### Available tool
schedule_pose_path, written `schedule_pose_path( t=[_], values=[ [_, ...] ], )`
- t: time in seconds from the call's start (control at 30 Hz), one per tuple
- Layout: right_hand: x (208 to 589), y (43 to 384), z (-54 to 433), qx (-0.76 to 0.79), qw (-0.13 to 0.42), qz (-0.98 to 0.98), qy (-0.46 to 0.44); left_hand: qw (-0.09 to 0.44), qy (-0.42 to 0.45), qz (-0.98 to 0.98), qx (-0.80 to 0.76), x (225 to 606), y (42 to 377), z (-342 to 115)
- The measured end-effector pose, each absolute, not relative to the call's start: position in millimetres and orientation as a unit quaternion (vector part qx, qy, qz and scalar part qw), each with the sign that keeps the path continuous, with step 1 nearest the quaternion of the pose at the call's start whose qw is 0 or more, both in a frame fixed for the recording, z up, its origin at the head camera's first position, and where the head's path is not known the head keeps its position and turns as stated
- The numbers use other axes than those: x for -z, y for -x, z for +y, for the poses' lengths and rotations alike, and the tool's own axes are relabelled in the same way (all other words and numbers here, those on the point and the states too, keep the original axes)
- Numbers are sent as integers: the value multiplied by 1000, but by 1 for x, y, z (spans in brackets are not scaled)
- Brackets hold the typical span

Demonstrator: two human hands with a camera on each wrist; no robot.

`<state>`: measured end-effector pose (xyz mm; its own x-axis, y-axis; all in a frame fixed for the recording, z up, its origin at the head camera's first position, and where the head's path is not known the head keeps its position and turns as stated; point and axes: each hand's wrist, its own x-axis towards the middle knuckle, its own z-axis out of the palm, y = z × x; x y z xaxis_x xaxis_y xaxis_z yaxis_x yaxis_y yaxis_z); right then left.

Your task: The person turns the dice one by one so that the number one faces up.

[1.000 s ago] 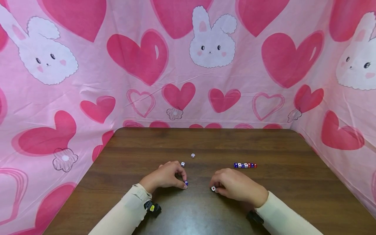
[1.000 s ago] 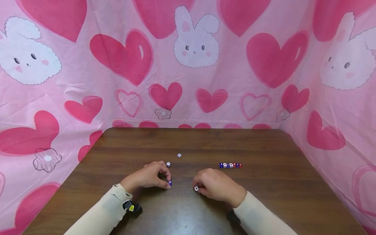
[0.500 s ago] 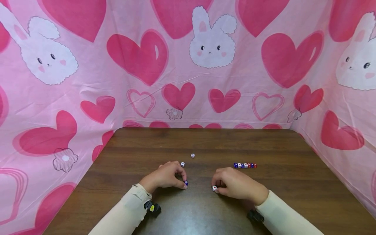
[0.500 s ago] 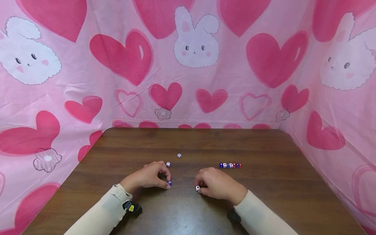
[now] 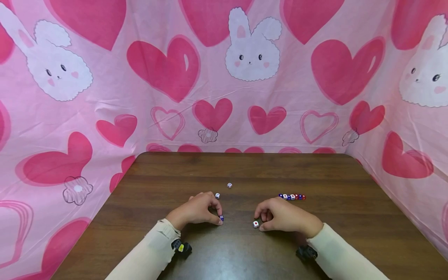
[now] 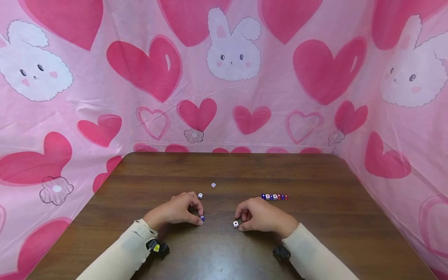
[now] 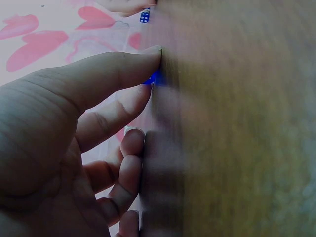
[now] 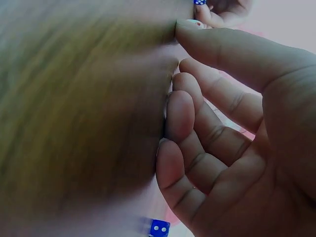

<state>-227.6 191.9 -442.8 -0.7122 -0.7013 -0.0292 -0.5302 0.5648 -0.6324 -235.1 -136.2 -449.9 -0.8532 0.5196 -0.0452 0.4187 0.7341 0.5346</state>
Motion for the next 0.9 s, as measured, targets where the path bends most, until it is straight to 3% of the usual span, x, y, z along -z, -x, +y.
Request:
schedule_pose_path(
  t=[0.4,0.9],
  values=[
    [444,228,192,297,136,876,356,91,-258,928,-255,449,234,-135],
    [440,217,180,204,24,890,407,98,-254,926,-261,448,234,-135]
  ],
)
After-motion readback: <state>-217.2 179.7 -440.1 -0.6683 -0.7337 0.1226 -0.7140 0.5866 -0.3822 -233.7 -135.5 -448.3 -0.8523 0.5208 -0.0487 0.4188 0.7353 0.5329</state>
